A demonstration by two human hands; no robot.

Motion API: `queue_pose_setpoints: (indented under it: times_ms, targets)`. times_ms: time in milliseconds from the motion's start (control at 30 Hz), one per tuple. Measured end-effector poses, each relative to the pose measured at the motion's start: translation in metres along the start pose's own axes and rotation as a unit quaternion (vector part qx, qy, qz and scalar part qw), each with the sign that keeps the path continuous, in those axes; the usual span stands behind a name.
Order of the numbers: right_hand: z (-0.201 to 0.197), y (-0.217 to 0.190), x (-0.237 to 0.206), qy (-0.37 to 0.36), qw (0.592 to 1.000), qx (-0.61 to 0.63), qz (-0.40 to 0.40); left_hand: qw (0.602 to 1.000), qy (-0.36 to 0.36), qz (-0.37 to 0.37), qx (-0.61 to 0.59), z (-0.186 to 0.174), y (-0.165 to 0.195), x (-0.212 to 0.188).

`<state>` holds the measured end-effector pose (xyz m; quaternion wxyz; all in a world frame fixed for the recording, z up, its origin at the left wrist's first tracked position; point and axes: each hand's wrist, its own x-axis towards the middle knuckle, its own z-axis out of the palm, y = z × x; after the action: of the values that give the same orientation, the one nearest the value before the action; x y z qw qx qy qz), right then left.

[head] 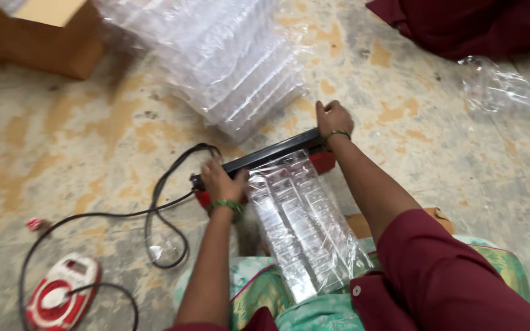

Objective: The person sits on the floor and seals stacks of clear plastic containers inside plastic bags using a hand-held impulse heat sealer. They wrap each stack in plastic film, press the sealer bar to close the bag, and set the sealed package aside with other finished packages.

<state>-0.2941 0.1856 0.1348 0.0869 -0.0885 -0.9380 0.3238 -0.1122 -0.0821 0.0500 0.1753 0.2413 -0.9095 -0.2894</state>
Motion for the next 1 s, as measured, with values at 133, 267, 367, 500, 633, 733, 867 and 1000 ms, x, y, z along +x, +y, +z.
queue_pose_setpoints:
  times_ms: [133,267,367,500,633,733,867,1000]
  targets:
    - [-0.002,0.034,-0.035,0.069,0.99,0.104,-0.063,0.987,-0.142,-0.07,0.028,-0.002,-0.01,-0.079]
    - [-0.008,0.105,-0.098,-0.075,0.981,0.179,-0.021,0.929,-0.312,-0.131,-0.147,0.016,-0.004,-0.101]
    - [-0.03,0.144,-0.146,-0.368,0.905,0.141,0.16,0.864,-0.352,-0.148,-0.327,0.025,0.003,-0.099]
    - [-0.068,0.167,-0.194,-0.489,0.791,0.282,0.236,0.838,-0.377,-0.228,-0.321,0.018,0.012,-0.095]
    - [-0.089,0.156,-0.2,-0.461,0.853,0.219,0.115,0.882,-0.376,-0.239,-0.157,0.0,0.02,-0.1]
    - [-0.12,0.159,-0.212,-0.448,0.839,0.281,0.13,0.81,-0.358,-0.274,-0.376,-0.017,0.029,-0.126]
    - [-0.164,0.163,-0.235,-0.441,0.803,0.39,0.09,0.771,-0.309,-0.177,-0.528,-0.038,0.06,-0.154]
    - [-0.189,0.16,-0.239,-0.4,0.803,0.442,-0.023,0.787,-0.254,-0.046,-0.56,-0.071,0.093,-0.166]
